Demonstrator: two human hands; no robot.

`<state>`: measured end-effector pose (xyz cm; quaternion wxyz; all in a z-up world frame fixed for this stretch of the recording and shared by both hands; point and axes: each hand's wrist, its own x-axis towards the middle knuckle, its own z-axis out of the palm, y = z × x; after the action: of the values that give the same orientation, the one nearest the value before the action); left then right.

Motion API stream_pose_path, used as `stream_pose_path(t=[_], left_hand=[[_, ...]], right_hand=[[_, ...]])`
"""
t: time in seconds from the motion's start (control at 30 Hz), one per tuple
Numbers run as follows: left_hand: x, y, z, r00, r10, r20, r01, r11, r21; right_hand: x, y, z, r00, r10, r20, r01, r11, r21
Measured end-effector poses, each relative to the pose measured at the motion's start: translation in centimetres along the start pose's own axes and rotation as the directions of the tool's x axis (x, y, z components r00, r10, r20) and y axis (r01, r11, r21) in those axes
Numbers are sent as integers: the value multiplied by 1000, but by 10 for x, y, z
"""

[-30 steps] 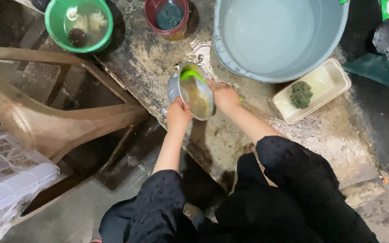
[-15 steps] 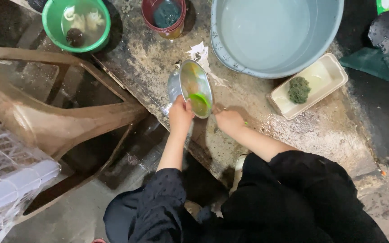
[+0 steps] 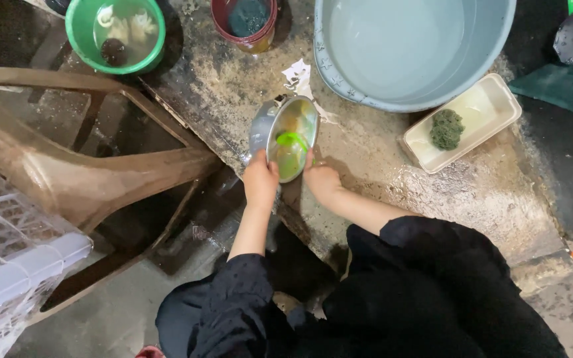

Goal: Washing a metal bowl using a scrubber and rinsing it in basins of water.

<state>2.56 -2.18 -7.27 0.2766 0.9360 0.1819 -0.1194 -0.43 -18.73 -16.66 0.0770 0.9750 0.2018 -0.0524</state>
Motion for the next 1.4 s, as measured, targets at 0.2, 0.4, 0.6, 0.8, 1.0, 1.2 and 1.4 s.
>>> stream_pose_path(t=[0.2,0.4,0.6,0.8,1.0,1.2,1.4], left_hand=[[5,1,-12,999,-47,-16,45,997,-59],[32,3,-20,999,-47,-26,46,998,-38],[53,-6,-14,999,-42,10,42,999,13],[57,2,-10,998,-55,24,53,994,91],[59,18,-12,997,-65,33,61,991,116],[73,30,13,1000,-12,3,11,977,215],[57,94,-36,1000,-10,6,8,976,216]], right_hand=[[44,67,-89,932,-101,-349,82,994,-69],[65,108,-55,923,-234,-307,253,967,22],[36,118,-68,886,-344,310,222,903,368],[34,112,-78,883,-355,306,235,900,366],[59,113,-68,961,-192,-198,219,968,125],[40,134,-42,986,-154,58,116,900,419],[42,115,-50,997,-68,29,33,757,652]])
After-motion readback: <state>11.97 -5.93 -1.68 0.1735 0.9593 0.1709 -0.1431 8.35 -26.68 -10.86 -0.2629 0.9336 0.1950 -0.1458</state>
